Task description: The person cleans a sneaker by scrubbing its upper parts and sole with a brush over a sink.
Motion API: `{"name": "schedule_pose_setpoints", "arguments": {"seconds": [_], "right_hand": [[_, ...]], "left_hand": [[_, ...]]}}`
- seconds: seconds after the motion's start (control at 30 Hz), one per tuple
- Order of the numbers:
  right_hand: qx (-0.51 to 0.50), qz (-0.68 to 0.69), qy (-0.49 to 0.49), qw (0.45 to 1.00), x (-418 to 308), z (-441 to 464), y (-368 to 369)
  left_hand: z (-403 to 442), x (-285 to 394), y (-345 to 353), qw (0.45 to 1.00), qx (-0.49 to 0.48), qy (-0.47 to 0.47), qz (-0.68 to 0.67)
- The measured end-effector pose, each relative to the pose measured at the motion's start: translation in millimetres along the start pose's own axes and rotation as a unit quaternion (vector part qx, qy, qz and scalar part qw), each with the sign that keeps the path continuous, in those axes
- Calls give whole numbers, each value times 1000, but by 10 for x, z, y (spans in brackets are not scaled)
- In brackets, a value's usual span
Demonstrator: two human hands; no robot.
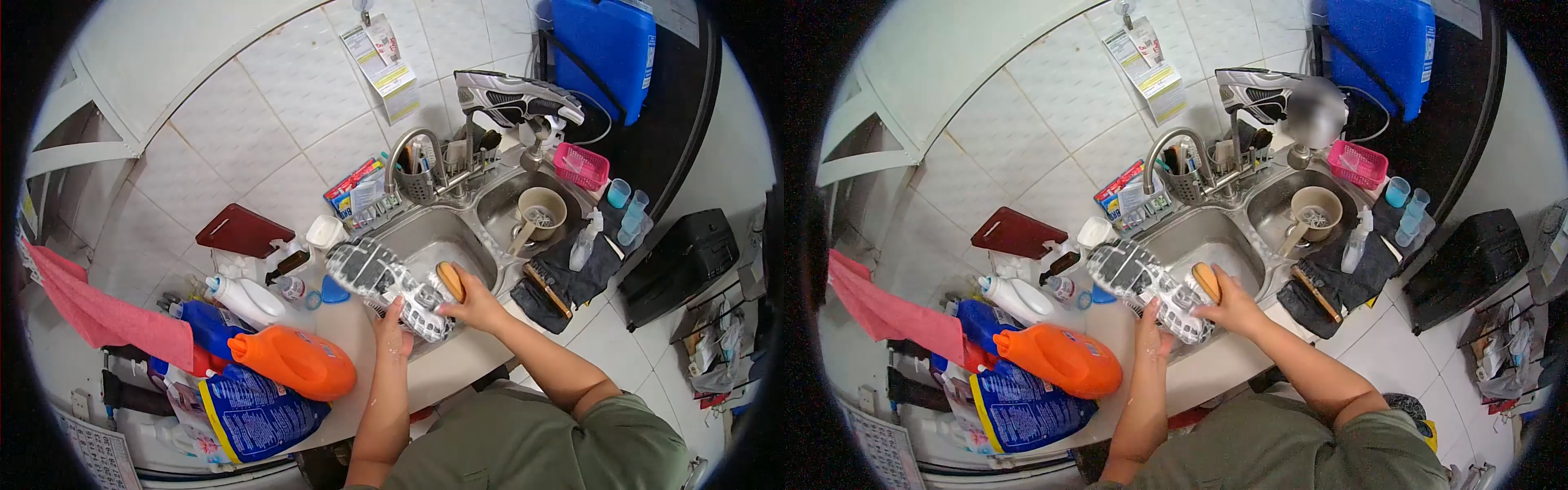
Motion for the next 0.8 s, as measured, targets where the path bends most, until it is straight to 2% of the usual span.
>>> {"name": "schedule_pose_setpoints", "arguments": {"seconds": [0.1, 0.2, 0.33, 0.37, 0.47, 0.5, 0.63, 0.73, 0.8], "right_hand": [[-94, -33, 46, 994, 56, -202, -55], [-61, -47, -76, 994, -325, -525, 41], [17, -130, -30, 991, -586, -32, 35], [17, -97, -34, 995, -523, -36, 104], [-68, -90, -45, 993, -366, -563, 204], [-68, -76, -33, 994, -240, -599, 272], [35, -84, -13, 996, -328, -89, 318], [-70, -88, -29, 993, -321, -496, 358], [-68, -131, -34, 988, -327, -408, 247]], "left_hand": [[63, -38, -152, 999, 32, 19, -39], [26, -28, -169, 994, 62, 92, 21], [-251, -271, 30, 979, 26, 181, 89], [-240, -243, 13, 991, 36, 105, 81], [-201, -44, -95, 985, 89, 145, 38], [-301, -56, 13, 983, 84, 143, 72], [-276, -249, -129, 982, 74, 150, 92], [-225, -108, -209, 976, 105, 184, 60], [-147, -181, -282, 981, 105, 142, 85]]}}
Point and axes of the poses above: each hand's wrist, its own z-axis towards the middle knuckle, its own y-axis out of the palm, x = y × z, the point moved 7 cm from there along z, towards the middle knuckle, and after that the axes turned 12 degrees about -z, right-handed, at the moved point
